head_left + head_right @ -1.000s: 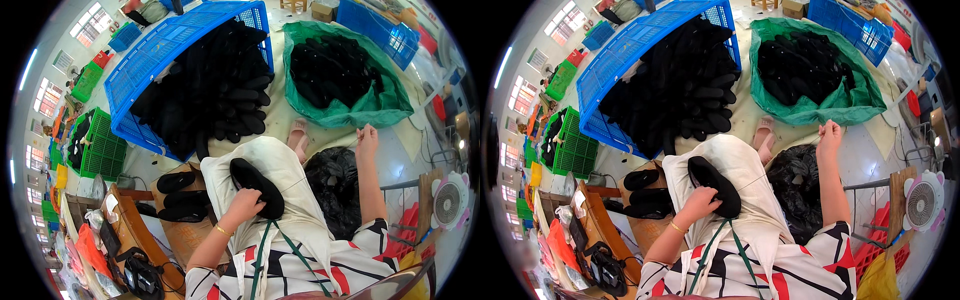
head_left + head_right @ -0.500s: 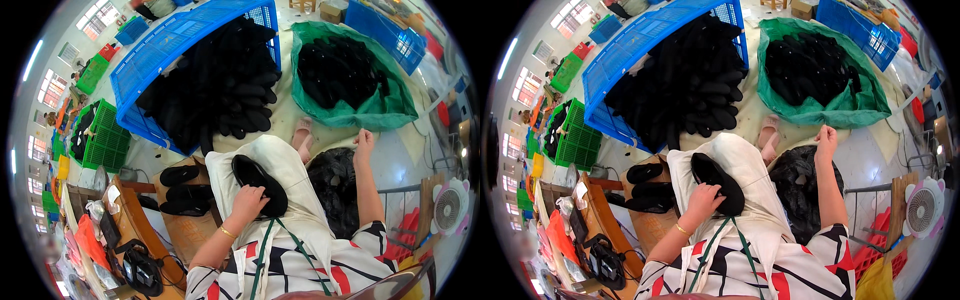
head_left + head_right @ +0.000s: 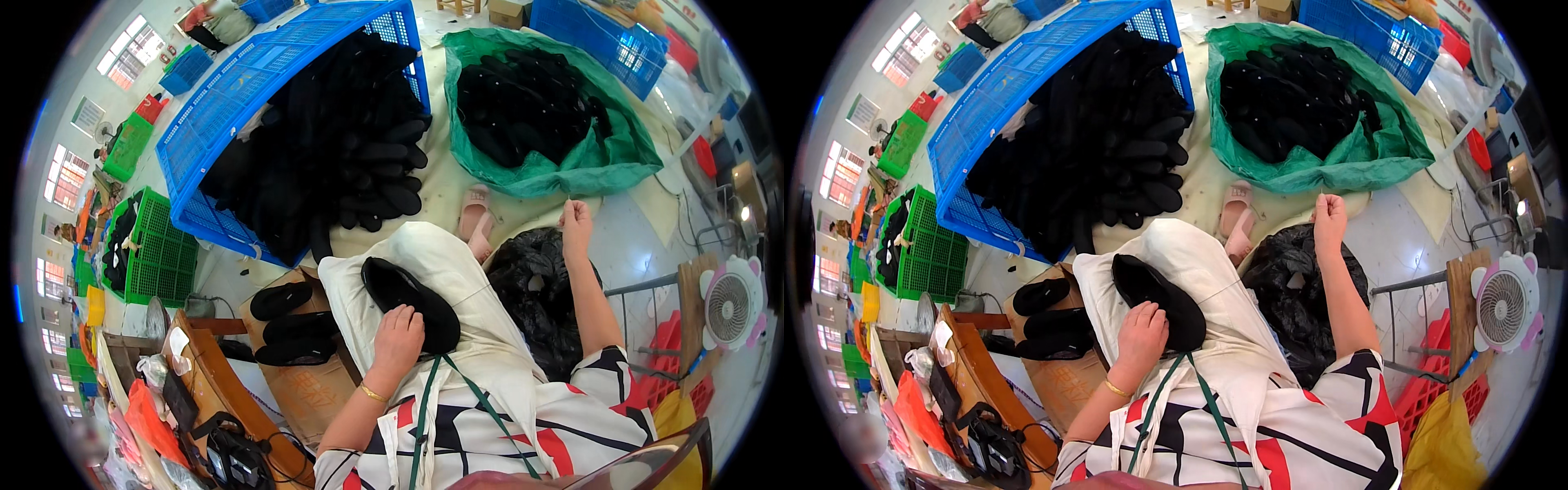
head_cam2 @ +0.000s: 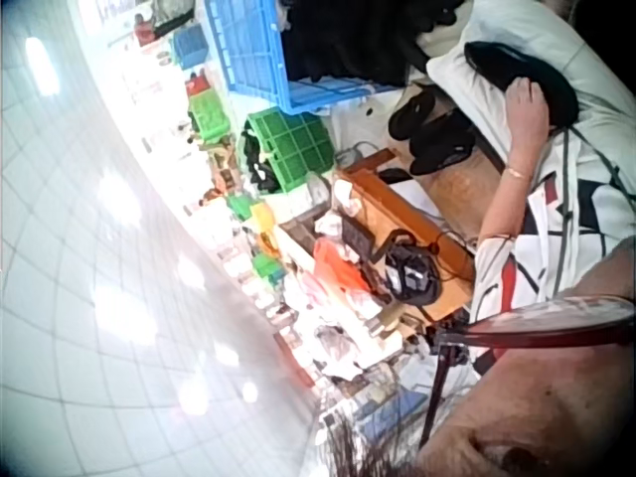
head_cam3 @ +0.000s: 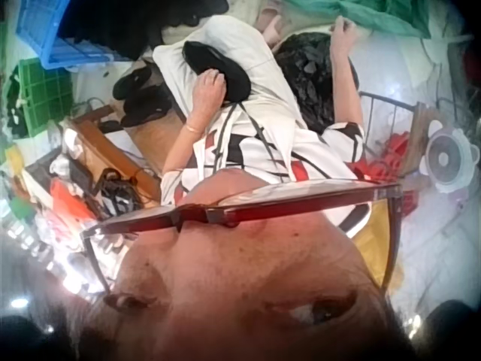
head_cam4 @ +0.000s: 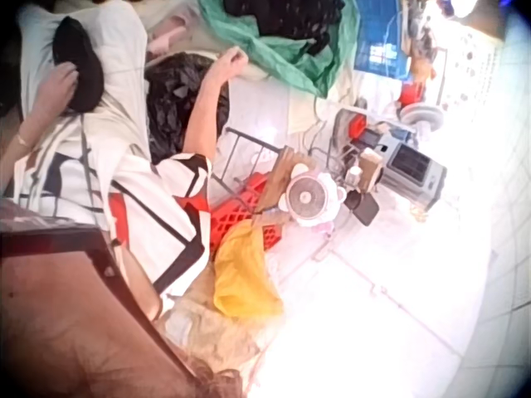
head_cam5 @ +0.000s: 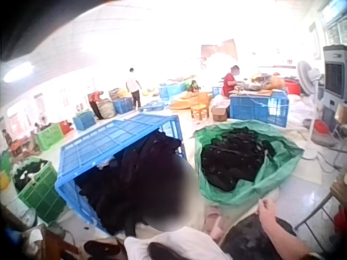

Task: The person sits on the floor in a workshop and sews black slippers by hand using a needle and thread. They pick up slippers from a nearby cardboard box, stitch the soles, and place the finished items into a green bag.

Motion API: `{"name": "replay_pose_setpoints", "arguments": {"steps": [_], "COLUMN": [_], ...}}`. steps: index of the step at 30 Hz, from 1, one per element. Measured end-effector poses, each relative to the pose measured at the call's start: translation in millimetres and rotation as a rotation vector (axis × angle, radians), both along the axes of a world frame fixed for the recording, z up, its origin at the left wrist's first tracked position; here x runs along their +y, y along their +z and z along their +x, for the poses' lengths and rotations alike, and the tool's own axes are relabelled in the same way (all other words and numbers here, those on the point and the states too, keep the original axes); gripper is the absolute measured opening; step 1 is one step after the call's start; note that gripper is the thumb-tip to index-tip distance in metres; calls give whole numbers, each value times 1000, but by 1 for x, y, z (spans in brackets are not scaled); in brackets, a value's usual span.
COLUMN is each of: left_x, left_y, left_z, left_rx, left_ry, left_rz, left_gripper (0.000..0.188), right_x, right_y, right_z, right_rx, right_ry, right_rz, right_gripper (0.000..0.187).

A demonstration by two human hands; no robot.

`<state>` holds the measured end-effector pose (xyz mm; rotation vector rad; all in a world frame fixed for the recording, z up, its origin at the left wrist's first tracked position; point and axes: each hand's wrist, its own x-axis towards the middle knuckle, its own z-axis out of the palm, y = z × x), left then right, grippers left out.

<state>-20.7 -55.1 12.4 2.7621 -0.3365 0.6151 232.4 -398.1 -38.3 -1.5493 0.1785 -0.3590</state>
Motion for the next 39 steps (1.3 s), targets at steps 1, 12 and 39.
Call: {"name": "replay_pose_setpoints", "arguments": {"steps": [1, 12, 39], "left_x": [0, -5, 3], "left_y": [1, -6, -41], "left_z": [0, -18, -20], "left_rx": [-12, 393, 700], "left_ry": [-14, 226, 465], "left_rz": [0, -498, -1907], "left_gripper": [20, 24, 14], "right_x": [-2, 31, 170], "right_y": [-1, -26, 20], "right_z": [-1, -33, -182], "right_rx": [1, 89, 198], "right_ry": [0, 244, 1104], "right_rz": [2, 55, -436], "right_gripper": [15, 18, 17]}}
